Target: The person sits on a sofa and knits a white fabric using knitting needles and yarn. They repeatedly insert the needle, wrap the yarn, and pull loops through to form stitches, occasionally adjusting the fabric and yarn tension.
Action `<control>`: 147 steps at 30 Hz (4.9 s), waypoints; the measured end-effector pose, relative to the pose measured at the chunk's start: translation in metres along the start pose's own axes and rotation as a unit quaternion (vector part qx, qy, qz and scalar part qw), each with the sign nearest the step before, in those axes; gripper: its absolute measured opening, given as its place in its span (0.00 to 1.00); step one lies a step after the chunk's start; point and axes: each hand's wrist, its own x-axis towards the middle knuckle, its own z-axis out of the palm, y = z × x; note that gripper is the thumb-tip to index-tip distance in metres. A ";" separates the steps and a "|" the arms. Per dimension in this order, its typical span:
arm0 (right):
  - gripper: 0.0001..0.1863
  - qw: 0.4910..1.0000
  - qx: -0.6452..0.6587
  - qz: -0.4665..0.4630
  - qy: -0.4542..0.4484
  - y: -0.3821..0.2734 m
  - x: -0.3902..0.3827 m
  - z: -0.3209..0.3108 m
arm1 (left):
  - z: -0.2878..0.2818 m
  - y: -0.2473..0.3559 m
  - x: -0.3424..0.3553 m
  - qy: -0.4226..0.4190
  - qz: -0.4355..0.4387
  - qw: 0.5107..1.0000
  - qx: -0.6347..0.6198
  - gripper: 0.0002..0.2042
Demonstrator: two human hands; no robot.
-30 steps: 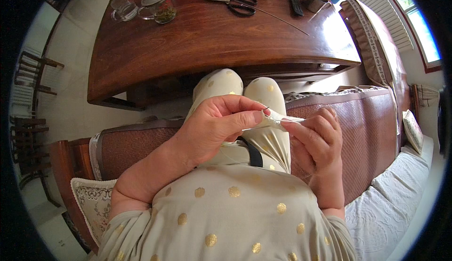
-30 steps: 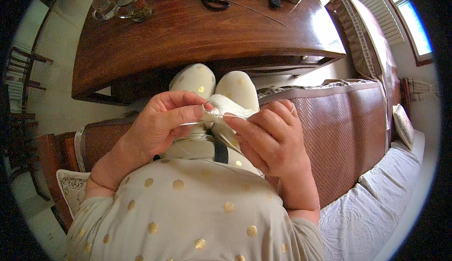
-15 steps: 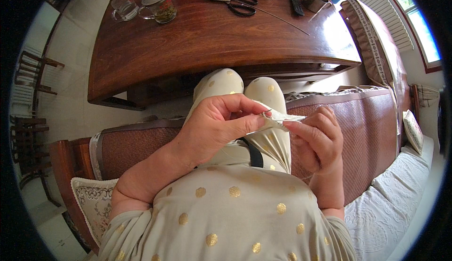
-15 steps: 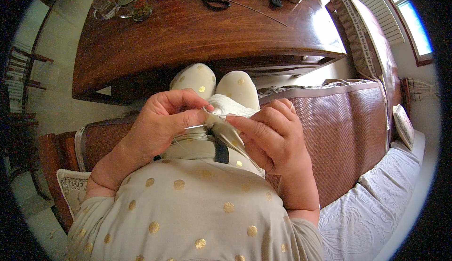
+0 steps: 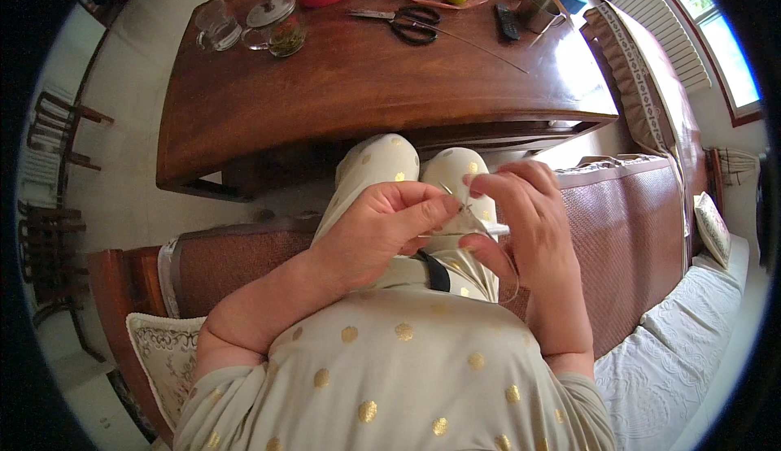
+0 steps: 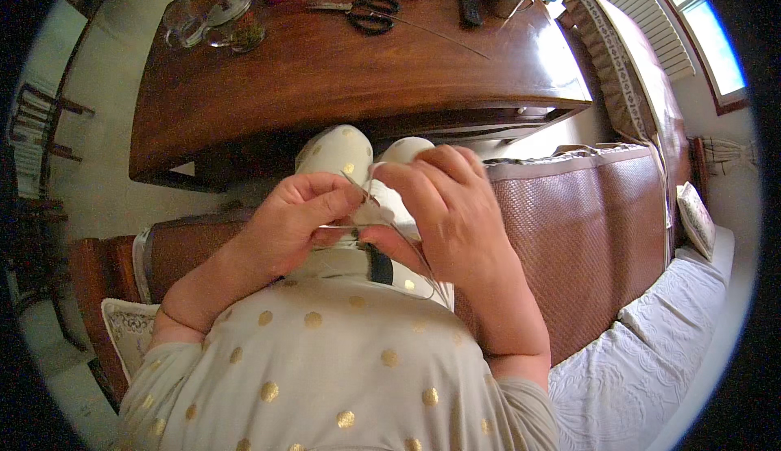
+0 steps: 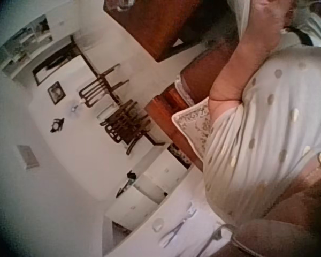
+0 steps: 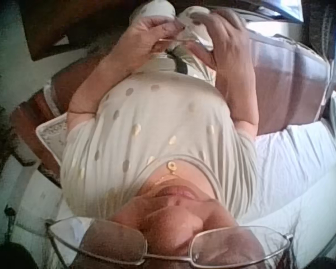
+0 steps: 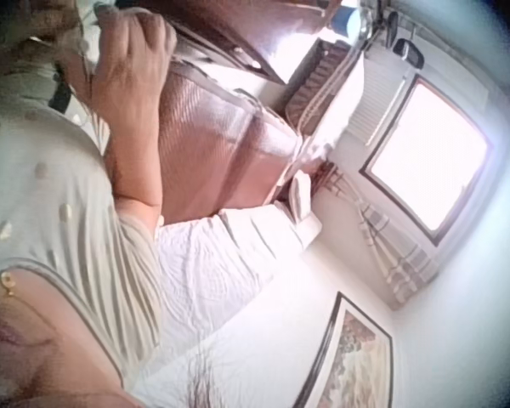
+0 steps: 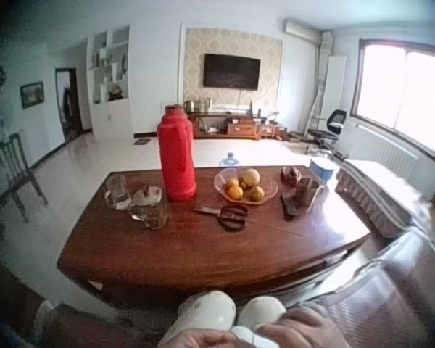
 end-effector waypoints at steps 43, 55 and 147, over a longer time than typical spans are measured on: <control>0.12 0.978 0.018 0.158 0.139 0.113 -0.011 0.012 | 0.018 0.027 0.143 0.021 -0.096 0.994 -0.052 0.04; 0.08 0.953 0.232 0.151 0.121 0.081 -0.024 0.016 | 0.001 0.040 0.091 -0.009 -0.091 0.996 -0.007 0.08; 0.12 0.974 0.152 0.122 0.112 0.073 -0.014 0.013 | -0.012 0.038 0.083 -0.036 -0.103 0.989 -0.103 0.07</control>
